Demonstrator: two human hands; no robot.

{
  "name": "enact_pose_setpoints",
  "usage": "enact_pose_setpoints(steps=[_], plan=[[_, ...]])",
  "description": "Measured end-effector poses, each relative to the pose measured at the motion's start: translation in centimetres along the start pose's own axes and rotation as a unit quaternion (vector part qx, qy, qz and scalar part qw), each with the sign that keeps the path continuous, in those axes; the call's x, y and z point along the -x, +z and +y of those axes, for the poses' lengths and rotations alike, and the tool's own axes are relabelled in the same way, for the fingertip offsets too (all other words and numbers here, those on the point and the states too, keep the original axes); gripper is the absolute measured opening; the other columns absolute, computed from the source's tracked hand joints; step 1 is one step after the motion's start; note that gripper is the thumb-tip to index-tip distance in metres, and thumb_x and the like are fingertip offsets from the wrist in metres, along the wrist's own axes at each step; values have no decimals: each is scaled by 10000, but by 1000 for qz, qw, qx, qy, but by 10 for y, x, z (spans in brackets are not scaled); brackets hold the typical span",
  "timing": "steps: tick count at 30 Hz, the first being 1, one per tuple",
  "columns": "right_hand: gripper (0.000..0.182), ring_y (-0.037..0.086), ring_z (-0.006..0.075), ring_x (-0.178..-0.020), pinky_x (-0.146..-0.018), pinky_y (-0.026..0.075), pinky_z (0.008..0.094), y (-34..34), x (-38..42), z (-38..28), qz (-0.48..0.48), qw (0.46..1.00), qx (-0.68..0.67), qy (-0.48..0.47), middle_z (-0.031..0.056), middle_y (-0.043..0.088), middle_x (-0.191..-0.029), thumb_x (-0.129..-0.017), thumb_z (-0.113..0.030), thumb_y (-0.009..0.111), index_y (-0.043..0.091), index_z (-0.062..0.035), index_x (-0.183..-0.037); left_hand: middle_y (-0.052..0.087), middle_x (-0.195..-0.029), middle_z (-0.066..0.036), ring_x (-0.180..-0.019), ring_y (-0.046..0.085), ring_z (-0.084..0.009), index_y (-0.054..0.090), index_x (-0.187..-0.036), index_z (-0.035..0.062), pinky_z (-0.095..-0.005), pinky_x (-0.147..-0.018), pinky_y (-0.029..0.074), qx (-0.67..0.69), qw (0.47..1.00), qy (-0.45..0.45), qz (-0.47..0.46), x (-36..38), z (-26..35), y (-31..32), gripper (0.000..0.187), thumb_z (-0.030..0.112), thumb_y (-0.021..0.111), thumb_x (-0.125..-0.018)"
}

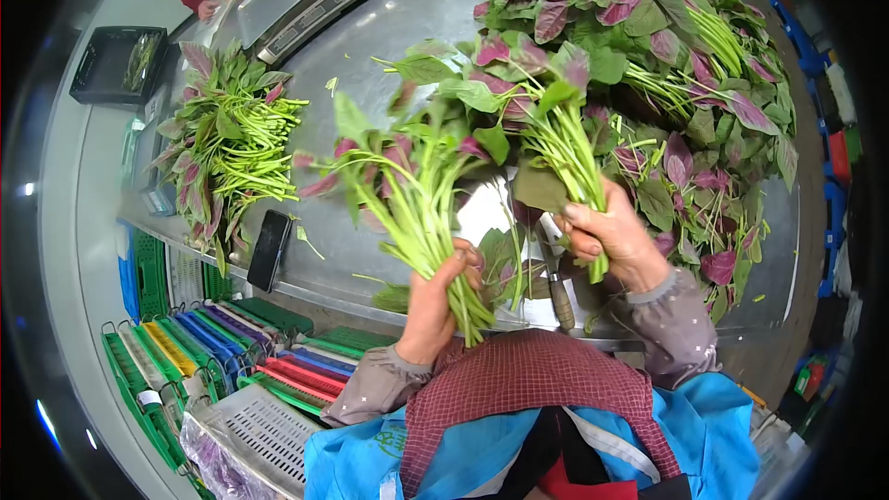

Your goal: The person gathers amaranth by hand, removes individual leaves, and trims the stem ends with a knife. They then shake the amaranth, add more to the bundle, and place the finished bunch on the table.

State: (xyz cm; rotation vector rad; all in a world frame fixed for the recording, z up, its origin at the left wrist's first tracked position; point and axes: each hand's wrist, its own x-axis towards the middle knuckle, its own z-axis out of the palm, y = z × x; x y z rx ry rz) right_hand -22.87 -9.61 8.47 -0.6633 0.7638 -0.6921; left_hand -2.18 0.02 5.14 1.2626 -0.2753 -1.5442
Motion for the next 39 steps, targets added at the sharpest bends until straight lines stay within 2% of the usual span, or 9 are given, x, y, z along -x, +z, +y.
enact_pose_setpoints(steps=[2,3,4,11,15,24,27,35,39], plan=[[262,489,131,-454,-410,390,251,-16,3,-8,87,937,329,-80,77,540,-735,-772,-53,602,460,-38,-992,557,-829,-72,-726,549,-157,516,-955,8,-281,-671,460,-102,988,113,-8,2,9,-7,169,110,551,-824],[299,548,284,-602,-526,449,337,-48,-4,2,145,690,638,-311,133,554,-809,-710,-34,632,489,-22,-973,553,-845,-72,-750,544,-156,520,-947,11,-287,-691,453,-115,980,159,7,3,15,-6,159,105,555,-824],[368,521,376,-740,-640,453,387,-47,1,-2,247,611,692,-293,180,538,-892,-663,-26,651,493,-19,-995,548,-860,-72,-774,540,-156,523,-939,13,-292,-711,445,-127,970,207,21,4,22,-3,148,99,559,-824],[265,465,77,-552,-497,386,218,-43,-11,23,165,958,202,-121,16,547,-746,-759,-108,660,537,-11,-973,451,-725,-17,-604,444,-108,454,-952,70,-287,-649,422,12,995,92,25,1,15,2,145,134,539,-854],[265,390,47,-410,-360,304,175,-29,-13,45,71,995,35,-55,51,547,-764,-863,-204,549,452,-27,-1034,457,-725,-20,-596,444,-109,457,-950,64,-295,-635,432,15,998,56,17,4,5,14,138,128,534,-855],[338,538,146,-777,-652,453,255,-8,-7,96,-1,998,7,-67,58,541,-876,-917,-336,413,439,-39,-1075,559,-992,-85,-884,558,-180,480,-1051,19,-307,-774,479,65,993,-96,-19,-8,-24,33,254,141,572,-847],[454,486,337,-940,-777,403,421,-6,3,91,57,851,499,-154,165,515,-979,-857,-389,468,459,19,-1057,555,-1025,-79,-920,553,-175,481,-1094,15,-315,-789,479,91,986,-133,-47,-20,-38,23,301,154,578,-845],[534,544,298,-875,-665,449,396,-6,12,68,50,665,718,-198,134,523,-998,-723,-437,612,508,-3,-1016,562,-1044,-84,-934,565,-178,470,-1135,28,-304,-785,498,38,983,-147,-104,-30,-52,31,327,54,564,-823],[357,602,268,-671,-570,479,325,-20,5,45,137,715,603,-326,132,574,-973,-695,-172,664,547,-38,-1005,595,-972,-103,-850,602,-198,481,-1101,15,-311,-735,515,48,981,-148,-119,-34,-51,31,324,23,581,-793]])
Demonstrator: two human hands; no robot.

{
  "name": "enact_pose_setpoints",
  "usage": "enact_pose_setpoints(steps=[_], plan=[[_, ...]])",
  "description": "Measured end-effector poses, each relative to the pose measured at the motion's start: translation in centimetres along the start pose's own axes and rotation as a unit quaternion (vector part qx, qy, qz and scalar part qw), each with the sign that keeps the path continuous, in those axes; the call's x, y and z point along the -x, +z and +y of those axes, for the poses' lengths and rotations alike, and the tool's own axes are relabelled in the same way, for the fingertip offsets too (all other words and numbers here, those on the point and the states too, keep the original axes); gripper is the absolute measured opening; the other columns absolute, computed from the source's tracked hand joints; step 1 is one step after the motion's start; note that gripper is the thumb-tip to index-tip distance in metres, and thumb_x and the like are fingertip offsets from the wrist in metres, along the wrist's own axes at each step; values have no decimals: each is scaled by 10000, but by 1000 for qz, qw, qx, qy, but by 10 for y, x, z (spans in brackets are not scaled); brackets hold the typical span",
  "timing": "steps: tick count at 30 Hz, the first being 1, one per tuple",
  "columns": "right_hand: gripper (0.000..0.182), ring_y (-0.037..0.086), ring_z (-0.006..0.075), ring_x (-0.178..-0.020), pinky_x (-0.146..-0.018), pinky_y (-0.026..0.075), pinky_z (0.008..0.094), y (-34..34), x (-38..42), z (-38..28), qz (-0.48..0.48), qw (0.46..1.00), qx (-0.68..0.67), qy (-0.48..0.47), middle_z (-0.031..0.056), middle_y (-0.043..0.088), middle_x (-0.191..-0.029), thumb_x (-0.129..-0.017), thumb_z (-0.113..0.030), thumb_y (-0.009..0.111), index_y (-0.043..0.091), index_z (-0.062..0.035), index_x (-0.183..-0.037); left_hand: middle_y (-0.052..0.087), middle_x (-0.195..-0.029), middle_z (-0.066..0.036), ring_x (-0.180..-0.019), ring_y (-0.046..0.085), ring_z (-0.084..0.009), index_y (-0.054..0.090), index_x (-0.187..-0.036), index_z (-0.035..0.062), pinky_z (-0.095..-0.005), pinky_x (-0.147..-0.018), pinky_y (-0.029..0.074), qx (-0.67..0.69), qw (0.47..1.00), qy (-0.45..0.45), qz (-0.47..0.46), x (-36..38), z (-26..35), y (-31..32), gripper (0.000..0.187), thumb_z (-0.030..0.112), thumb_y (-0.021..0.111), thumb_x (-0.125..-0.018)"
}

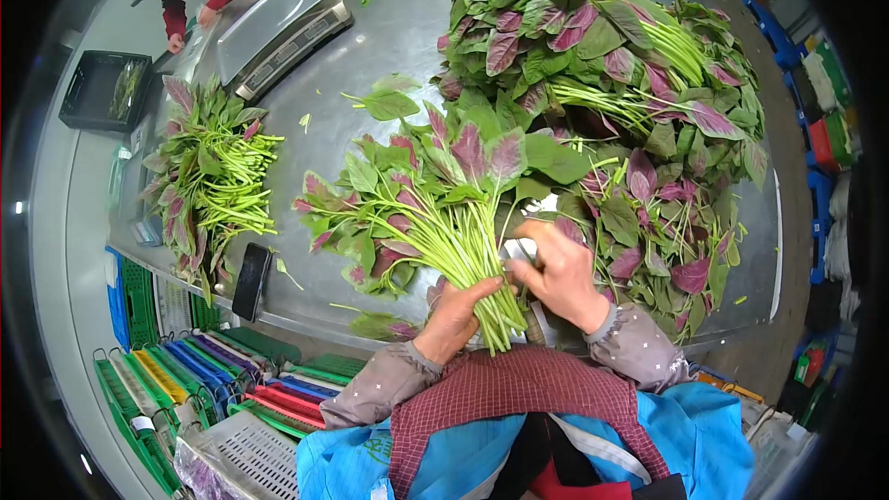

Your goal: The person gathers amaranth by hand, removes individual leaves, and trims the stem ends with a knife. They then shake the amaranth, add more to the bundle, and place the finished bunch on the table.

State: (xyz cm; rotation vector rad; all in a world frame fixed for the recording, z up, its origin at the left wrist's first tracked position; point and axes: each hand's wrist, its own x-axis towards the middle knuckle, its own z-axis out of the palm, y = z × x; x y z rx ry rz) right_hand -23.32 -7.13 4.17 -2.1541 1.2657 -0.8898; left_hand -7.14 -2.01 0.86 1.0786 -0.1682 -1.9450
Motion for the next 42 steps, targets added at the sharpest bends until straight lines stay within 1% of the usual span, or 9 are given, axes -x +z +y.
enact_pose_setpoints(steps=[4,11,13,16,21,23,27,33,42], plan=[[312,596,280,-694,-590,479,332,4,-16,3,36,997,-5,-62,132,558,-1020,-726,-99,618,535,-43,-1021,597,-942,-118,-809,614,-220,474,-1086,0,-329,-713,524,-4,1000,-3,-7,2,1,1,311,18,572,-792],[157,515,293,-536,-462,381,375,2,17,-15,-154,986,29,-53,101,483,-576,-768,-121,584,478,-50,-675,605,-896,-113,-786,608,-187,504,-1029,-24,-310,-672,522,-129,980,149,24,10,19,-8,258,6,571,-781],[102,540,287,-565,-496,419,358,-12,34,-23,-309,951,2,-17,110,542,-673,-764,-145,592,540,-57,-758,609,-878,-111,-777,604,-175,519,-989,-30,-303,-657,520,-135,975,164,62,13,29,-11,214,5,573,-785],[245,571,308,-671,-576,454,384,-21,45,-15,-271,962,-35,-12,119,587,-855,-750,-191,601,555,-55,-948,606,-885,-105,-780,603,-175,519,-994,-24,-306,-672,521,-158,971,175,40,17,32,-15,206,5,571,-797],[688,590,311,-717,-640,449,388,4,30,-18,-310,932,-163,93,225,540,-1022,-787,-284,604,257,-11,-1315,589,-913,-103,-796,597,-181,467,-1065,-12,-310,-712,517,-113,980,160,-11,22,19,-9,285,28,576,-805],[330,543,278,-589,-604,436,379,20,42,-13,-365,899,-207,127,202,564,-769,-830,-259,561,510,1,-1027,568,-895,-90,-799,593,-193,443,-1083,-8,-319,-723,516,11,995,92,-30,22,21,-14,305,51,570,-812],[198,449,167,-495,-495,386,302,-14,51,-33,-230,917,-310,98,114,462,-569,-859,-129,486,483,0,-708,532,-847,-86,-777,578,-199,418,-1079,-22,-337,-728,508,-24,985,169,-36,42,61,-11,322,85,567,-814],[133,569,284,-616,-541,437,381,-34,32,-3,-147,969,179,89,117,547,-724,-774,-132,578,577,-33,-863,511,-853,-79,-756,533,-175,400,-1126,-13,-312,-708,485,-74,934,350,-3,55,102,-14,368,68,572,-811],[262,576,262,-577,-479,434,352,95,4,20,-125,972,199,24,134,546,-684,-698,-250,659,540,-21,-743,527,-840,-57,-731,544,-173,467,-1064,30,-329,-668,482,52,980,189,46,41,69,-48,315,27,596,-776]])
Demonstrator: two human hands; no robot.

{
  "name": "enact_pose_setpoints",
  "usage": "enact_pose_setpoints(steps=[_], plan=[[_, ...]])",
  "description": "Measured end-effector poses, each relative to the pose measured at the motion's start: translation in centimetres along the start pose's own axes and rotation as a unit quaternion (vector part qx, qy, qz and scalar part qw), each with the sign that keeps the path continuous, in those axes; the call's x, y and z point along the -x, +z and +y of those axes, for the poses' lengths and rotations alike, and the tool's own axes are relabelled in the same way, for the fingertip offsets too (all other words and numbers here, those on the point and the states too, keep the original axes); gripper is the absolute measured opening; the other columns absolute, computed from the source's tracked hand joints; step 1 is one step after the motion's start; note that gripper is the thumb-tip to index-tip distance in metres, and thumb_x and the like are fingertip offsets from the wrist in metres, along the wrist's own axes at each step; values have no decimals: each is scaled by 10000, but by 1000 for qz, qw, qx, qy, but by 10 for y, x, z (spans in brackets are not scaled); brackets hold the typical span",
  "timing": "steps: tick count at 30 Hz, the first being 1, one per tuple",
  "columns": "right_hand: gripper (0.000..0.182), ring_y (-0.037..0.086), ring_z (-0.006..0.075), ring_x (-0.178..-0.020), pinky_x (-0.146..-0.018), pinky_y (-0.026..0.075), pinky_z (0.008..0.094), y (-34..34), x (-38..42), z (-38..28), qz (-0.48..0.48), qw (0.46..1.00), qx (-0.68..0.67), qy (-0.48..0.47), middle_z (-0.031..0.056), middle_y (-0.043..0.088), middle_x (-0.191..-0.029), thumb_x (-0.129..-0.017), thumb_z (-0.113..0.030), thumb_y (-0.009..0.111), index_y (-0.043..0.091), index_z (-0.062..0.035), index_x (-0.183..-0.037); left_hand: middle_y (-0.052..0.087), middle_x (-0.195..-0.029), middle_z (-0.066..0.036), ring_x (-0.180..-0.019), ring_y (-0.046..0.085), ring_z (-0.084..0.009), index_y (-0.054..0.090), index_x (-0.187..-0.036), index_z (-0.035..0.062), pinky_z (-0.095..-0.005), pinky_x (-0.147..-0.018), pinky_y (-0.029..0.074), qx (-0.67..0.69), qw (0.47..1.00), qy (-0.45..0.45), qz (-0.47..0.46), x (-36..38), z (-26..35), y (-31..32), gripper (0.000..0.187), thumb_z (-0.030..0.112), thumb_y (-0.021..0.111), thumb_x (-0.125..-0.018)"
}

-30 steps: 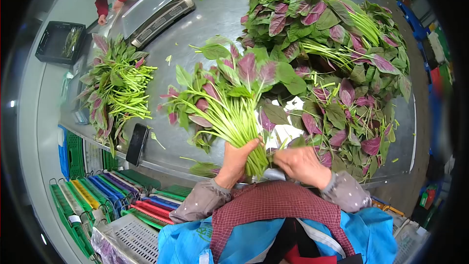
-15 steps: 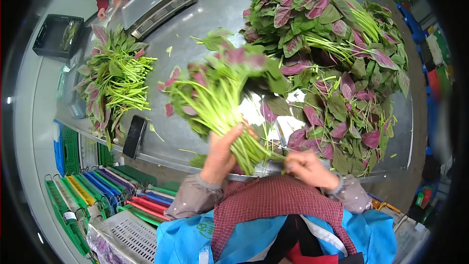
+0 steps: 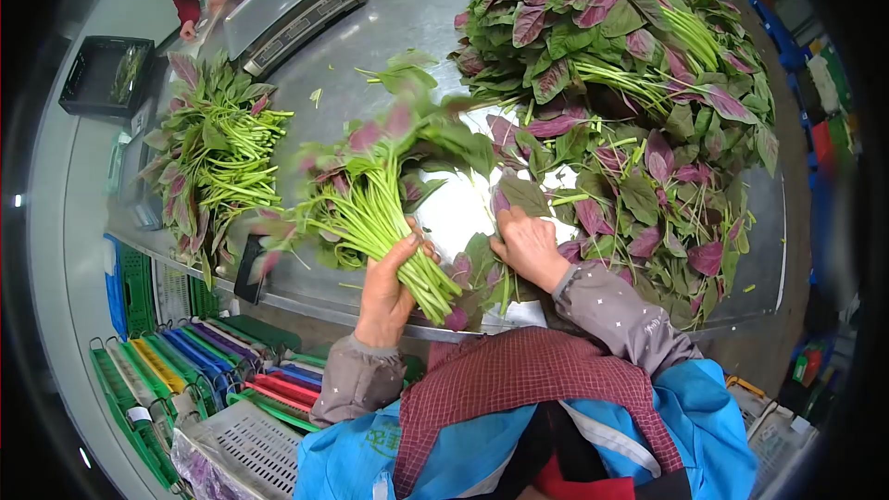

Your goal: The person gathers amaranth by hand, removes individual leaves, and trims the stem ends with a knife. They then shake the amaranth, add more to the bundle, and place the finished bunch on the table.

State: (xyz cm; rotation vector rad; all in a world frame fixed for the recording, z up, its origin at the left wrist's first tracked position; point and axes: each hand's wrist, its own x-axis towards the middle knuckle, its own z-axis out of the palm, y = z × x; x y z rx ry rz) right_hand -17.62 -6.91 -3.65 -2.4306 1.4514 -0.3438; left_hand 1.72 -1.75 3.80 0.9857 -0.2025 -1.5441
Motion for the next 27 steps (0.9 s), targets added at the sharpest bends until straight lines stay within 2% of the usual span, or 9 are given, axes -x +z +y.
enact_pose_setpoints(steps=[3,6,9,13,19,21,23,25,27], plan=[[214,553,202,-538,-466,411,309,6,-9,13,17,993,-111,27,76,525,-602,-731,-198,632,524,-13,-738,532,-842,-54,-734,543,-170,479,-1033,44,-317,-671,478,-16,1000,-3,15,5,-4,2,279,28,587,-777],[109,396,46,-435,-400,306,196,-35,-17,9,-150,739,-608,249,-34,430,-587,-829,-100,515,473,-48,-742,544,-873,-63,-754,562,-174,472,-1024,8,-298,-679,485,-99,995,16,11,9,-12,5,273,26,584,-776],[109,376,36,-409,-384,286,181,-51,-12,5,-123,719,-652,207,-26,432,-581,-847,-94,497,436,-50,-769,578,-905,-95,-756,585,-177,490,-1036,-10,-300,-668,507,-124,991,-50,-12,7,-34,12,278,15,591,-778],[104,425,72,-396,-393,335,227,-56,-4,-11,1,882,-465,74,20,498,-554,-796,-54,547,459,-18,-756,597,-917,-85,-729,604,-168,491,-1073,-7,-284,-642,514,-64,986,-152,-39,8,-56,29,303,-8,564,-778],[97,447,67,-453,-440,372,217,-77,7,-11,-12,899,-436,42,28,530,-597,-777,-44,566,473,-21,-768,591,-891,-78,-714,595,-161,511,-1025,3,-295,-631,516,-117,985,-124,-37,6,-61,27,251,2,572,-782],[77,436,46,-488,-431,340,181,-81,23,-10,9,735,-670,102,15,503,-679,-846,-78,499,441,-31,-867,594,-877,-73,-719,592,-149,511,-1031,1,-282,-630,506,-155,985,-77,-23,4,-58,29,266,0,583,-775],[104,440,44,-491,-435,340,173,-93,24,-10,111,646,-742,139,16,494,-688,-853,-95,491,422,-39,-907,596,-863,-68,-724,590,-137,511,-1038,-1,-269,-629,495,-189,981,-39,-3,6,-58,29,282,-1,594,-768],[188,465,62,-492,-437,354,192,-93,19,-7,79,672,-724,135,20,513,-727,-844,-130,527,416,-34,-961,622,-839,-53,-671,586,-147,574,-938,0,-259,-615,460,-356,928,109,-26,8,-62,32,206,53,631,-747],[252,475,82,-486,-440,367,218,-91,9,-22,35,872,-484,66,16,530,-749,-837,-155,549,417,-20,-1004,622,-886,-54,-715,587,-155,574,-960,-2,-278,-659,456,-420,891,163,-52,11,-67,38,234,59,633,-741]])
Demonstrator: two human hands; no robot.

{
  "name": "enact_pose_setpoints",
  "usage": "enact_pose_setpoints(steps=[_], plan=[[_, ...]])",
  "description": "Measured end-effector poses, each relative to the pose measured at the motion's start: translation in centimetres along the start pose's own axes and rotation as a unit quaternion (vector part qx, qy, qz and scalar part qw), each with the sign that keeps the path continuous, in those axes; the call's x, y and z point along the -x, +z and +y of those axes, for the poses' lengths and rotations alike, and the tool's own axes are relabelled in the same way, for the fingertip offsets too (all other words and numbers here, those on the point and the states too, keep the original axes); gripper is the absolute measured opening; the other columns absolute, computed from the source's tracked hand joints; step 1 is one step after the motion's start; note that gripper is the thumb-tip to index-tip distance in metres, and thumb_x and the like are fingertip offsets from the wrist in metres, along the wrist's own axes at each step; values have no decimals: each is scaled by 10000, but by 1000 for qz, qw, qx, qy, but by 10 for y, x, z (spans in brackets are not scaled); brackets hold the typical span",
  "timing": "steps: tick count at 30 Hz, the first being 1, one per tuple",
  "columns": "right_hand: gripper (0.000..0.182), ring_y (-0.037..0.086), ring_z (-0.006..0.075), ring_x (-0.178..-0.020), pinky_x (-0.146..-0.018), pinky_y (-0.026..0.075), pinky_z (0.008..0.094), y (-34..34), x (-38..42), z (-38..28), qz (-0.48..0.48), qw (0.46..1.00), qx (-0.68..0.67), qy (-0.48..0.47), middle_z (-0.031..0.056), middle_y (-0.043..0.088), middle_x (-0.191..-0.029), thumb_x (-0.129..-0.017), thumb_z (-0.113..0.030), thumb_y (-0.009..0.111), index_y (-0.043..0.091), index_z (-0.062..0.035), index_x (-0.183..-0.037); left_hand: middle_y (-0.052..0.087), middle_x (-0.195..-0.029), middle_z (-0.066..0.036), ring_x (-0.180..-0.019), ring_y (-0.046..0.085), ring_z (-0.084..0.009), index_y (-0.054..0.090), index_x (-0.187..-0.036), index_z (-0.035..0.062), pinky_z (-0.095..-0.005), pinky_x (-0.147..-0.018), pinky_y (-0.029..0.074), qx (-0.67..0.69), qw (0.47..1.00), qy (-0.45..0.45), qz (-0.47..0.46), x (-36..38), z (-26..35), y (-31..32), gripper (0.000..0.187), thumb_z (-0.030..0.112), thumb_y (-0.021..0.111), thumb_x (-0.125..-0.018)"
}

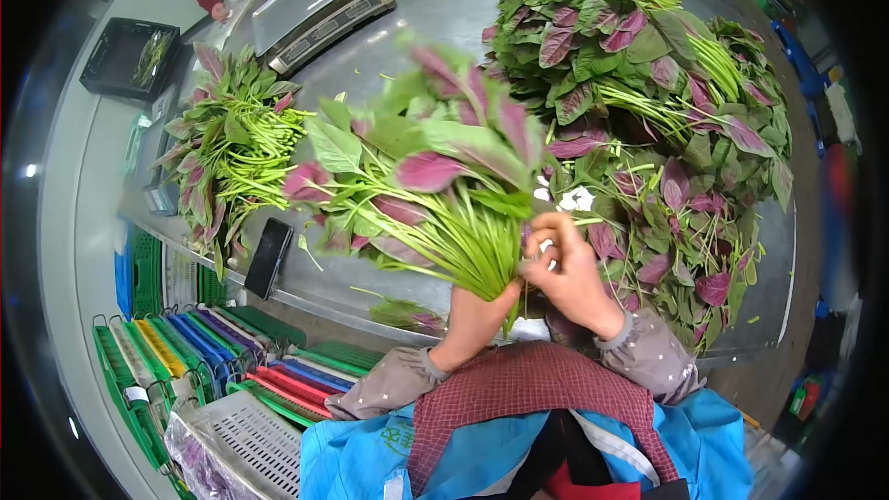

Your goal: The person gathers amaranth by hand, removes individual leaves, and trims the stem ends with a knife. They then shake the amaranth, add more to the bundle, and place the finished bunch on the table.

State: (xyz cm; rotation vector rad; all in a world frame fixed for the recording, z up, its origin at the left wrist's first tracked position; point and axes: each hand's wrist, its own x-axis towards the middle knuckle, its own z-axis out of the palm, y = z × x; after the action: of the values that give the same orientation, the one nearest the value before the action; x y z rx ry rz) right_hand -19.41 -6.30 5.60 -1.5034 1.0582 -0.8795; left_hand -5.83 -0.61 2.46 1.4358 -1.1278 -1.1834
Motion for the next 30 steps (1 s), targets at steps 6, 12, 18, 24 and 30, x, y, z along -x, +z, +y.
enact_pose_setpoints(steps=[6,12,18,24,30], plan=[[221,455,66,-445,-405,357,198,1,-5,53,-71,887,-294,348,-6,480,-533,-882,-250,508,501,-30,-863,599,-991,-60,-878,568,-152,531,-1078,7,-284,-760,453,293,918,-216,-159,-2,-14,-2,319,60,603,-772],[192,457,71,-394,-357,349,168,-5,2,69,-30,894,-309,323,-4,480,-511,-869,-231,541,491,-64,-788,574,-1069,-110,-982,572,-240,460,-1167,-5,-337,-823,472,403,832,-342,-168,0,-37,-8,374,95,560,-820],[262,470,81,-434,-357,377,195,-8,8,73,41,951,-197,237,37,503,-684,-833,-136,587,358,-33,-910,571,-1079,-114,-983,570,-226,434,-1199,13,-337,-815,479,403,841,-318,-171,1,-33,-4,406,116,561,-827],[147,461,70,-508,-442,373,239,3,5,27,25,994,96,-55,10,451,-664,-750,-53,632,493,-47,-796,540,-1070,-65,-960,547,-157,438,-1175,31,-297,-797,468,328,893,-281,-130,7,-39,4,368,85,553,-829],[157,530,216,-576,-480,418,317,27,-19,24,-65,928,299,-213,65,492,-699,-721,-111,632,592,-84,-870,522,-1002,-32,-887,512,-105,452,-1112,24,-249,-723,443,290,925,-222,-99,7,-27,11,315,52,554,-815]])
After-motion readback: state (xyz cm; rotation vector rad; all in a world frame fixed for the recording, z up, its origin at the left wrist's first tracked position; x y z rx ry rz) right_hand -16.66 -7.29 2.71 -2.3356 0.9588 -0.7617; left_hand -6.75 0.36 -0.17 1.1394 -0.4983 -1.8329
